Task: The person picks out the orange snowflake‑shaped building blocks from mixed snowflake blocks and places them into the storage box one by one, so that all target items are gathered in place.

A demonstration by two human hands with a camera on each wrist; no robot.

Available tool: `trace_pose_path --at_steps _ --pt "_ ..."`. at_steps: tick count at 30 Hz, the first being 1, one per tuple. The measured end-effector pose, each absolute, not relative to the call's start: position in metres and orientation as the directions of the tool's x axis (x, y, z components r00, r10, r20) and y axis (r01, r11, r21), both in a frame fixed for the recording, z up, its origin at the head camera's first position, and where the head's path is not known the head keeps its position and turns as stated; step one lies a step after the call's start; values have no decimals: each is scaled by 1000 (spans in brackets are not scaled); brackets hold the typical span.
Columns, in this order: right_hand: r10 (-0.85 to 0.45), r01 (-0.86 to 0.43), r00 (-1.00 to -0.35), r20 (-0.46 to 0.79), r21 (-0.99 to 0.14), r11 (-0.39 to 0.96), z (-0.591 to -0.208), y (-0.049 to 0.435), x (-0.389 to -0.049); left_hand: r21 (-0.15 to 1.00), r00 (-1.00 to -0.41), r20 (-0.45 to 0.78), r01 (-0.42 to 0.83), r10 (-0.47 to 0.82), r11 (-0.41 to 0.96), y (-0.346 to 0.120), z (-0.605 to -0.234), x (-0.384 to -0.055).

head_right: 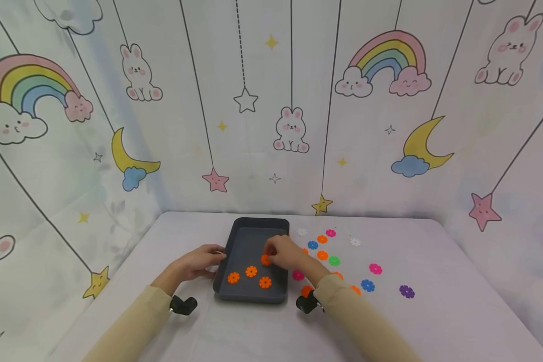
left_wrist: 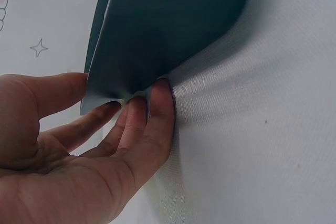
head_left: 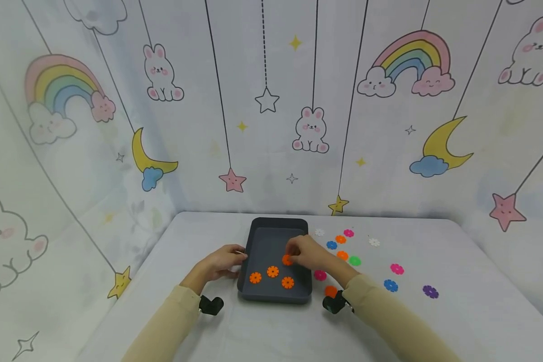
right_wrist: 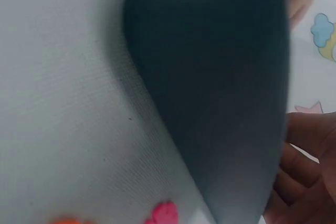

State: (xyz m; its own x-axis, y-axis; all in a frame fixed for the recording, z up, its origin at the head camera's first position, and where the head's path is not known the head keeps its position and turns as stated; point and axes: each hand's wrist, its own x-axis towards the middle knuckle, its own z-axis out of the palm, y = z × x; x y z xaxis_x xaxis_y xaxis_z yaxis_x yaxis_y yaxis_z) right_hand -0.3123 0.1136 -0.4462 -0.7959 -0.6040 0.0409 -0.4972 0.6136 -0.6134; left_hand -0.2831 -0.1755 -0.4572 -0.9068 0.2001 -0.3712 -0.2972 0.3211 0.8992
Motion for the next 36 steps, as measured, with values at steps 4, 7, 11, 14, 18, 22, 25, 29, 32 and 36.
trace_pose_path --at_steps 4,7,11,14,18,22,25,29,32,36 --pt "-622 -546 -781 52 -541 640 -453 108 -315 899 -906 -373 -299 201 321 -176 -457 -283" --pt "-622 -555 -781 50 -512 656 -454 105 -316 900 -905 -371 -296 207 319 -175 -457 -283" --pt "-604 -540 -796 37 -492 683 -454 103 -315 901 -905 -370 -296 208 316 -175 -455 -283" --pt "-591 -535 -806 33 -468 703 -455 102 -316 901 -905 -370 -296 208 318 -175 -454 -283" --pt "-589 -533 -807 31 -466 706 -454 104 -315 901 -906 -369 -294 209 319 -176 -453 -283" --pt "-615 -554 -787 48 -494 670 -448 110 -310 901 -905 -371 -295 210 319 -176 -453 -282" --pt "-638 -579 -767 72 -505 639 -439 119 -305 900 -904 -368 -289 217 326 -176 -453 -283" --pt "-649 -591 -755 87 -519 618 -428 134 -300 900 -905 -369 -291 211 324 -176 -454 -283" --pt "-644 -592 -758 106 -526 610 -423 149 -297 900 -905 -370 -294 208 321 -176 -455 -284" --pt "-617 -585 -775 135 -524 619 -423 171 -298 899 -905 -372 -295 208 323 -176 -456 -284"
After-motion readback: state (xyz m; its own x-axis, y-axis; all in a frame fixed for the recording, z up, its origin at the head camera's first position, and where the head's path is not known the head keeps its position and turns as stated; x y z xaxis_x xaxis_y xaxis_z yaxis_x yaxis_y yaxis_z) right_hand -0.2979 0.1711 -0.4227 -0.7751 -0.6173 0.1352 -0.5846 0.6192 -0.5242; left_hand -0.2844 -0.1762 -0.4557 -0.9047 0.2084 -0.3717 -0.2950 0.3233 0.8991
